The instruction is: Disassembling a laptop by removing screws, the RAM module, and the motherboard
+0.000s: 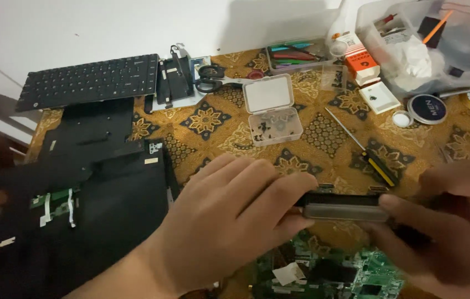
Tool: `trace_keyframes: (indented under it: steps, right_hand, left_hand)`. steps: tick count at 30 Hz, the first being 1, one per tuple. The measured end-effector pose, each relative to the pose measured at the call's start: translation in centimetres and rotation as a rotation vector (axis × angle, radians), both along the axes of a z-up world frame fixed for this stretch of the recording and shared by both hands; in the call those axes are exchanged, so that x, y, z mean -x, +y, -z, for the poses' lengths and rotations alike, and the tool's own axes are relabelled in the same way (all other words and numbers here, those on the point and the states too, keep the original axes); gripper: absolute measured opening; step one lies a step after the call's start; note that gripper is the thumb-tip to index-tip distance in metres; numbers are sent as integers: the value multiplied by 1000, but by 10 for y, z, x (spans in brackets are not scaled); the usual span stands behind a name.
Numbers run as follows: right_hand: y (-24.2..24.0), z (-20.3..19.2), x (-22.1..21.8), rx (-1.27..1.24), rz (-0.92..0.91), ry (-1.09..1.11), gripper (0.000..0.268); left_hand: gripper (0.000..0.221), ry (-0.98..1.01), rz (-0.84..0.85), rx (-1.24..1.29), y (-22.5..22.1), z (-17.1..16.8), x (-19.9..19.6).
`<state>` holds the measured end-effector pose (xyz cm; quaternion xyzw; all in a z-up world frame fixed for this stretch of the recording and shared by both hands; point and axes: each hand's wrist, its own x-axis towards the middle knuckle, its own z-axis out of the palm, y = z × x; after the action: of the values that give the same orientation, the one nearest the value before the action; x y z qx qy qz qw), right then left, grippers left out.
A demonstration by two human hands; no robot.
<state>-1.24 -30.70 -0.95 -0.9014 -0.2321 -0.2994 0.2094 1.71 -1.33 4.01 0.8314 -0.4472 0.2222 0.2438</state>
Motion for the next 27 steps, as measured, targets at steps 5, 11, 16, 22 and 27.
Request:
trace_keyframes:
  steps: [5,11,16,22,27]
  right_hand:
    - [-2,9,-10,-59,-14,60,39]
    - [-18,23,-20,119,-34,18,45]
    - [0,3,-19,94,21,69,42]
    - [15,1,-39,171,-77,-13,44]
    - [23,20,-56,247,-159,-172,39]
  left_hand:
    - [45,299,198,-73,27,-22,-10]
    - [55,647,319,-106,46,-32,-19]
    - [45,663,314,0,45,-24,-25]
    - [46,746,153,27,43,-7,-38]
    - [50,895,76,136,40,8,-50]
